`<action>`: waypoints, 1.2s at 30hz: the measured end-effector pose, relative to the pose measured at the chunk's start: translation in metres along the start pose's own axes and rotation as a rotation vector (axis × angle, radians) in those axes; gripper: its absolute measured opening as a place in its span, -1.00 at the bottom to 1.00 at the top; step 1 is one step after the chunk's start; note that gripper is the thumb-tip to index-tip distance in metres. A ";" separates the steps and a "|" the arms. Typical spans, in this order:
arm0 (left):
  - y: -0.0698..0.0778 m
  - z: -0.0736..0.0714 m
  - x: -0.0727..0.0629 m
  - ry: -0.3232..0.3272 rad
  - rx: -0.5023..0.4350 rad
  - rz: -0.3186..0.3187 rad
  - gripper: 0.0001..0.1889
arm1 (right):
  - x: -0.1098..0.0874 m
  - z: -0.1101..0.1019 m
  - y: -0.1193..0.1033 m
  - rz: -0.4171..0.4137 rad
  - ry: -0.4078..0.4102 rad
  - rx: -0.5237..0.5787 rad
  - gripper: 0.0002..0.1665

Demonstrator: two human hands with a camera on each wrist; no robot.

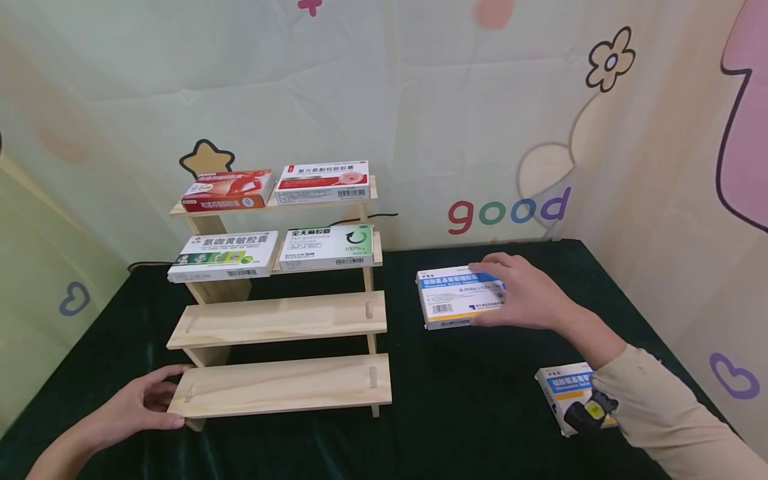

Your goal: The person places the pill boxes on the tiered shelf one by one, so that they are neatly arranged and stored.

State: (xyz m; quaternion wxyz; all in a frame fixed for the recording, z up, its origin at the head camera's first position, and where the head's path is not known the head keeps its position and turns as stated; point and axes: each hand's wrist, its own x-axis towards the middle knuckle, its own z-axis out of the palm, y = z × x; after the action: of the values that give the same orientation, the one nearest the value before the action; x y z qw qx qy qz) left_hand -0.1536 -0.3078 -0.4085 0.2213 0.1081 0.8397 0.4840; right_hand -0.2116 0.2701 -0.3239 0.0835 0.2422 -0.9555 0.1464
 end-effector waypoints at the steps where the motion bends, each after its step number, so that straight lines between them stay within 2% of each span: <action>1: 0.000 0.000 0.000 0.001 0.002 0.000 -0.21 | 0.000 0.000 -0.001 -0.002 0.001 0.000 -0.06; 19: 0.000 0.000 0.000 0.003 0.007 0.012 -0.21 | 0.008 0.000 -0.024 -0.062 0.025 -0.001 -0.05; 32: -0.001 0.001 0.000 0.000 0.003 0.028 -0.21 | 0.016 0.008 -0.043 -0.083 0.023 0.013 -0.08; 36: -0.002 0.000 0.000 0.005 0.000 0.016 -0.21 | 0.019 0.012 -0.047 -0.083 0.029 0.009 -0.06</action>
State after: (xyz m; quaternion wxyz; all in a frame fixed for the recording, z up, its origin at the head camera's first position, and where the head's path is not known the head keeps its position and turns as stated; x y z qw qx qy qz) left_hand -0.1534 -0.3086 -0.4104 0.2152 0.1137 0.8395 0.4858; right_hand -0.2057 0.2183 -0.3196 0.1023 0.2800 -0.9426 0.1504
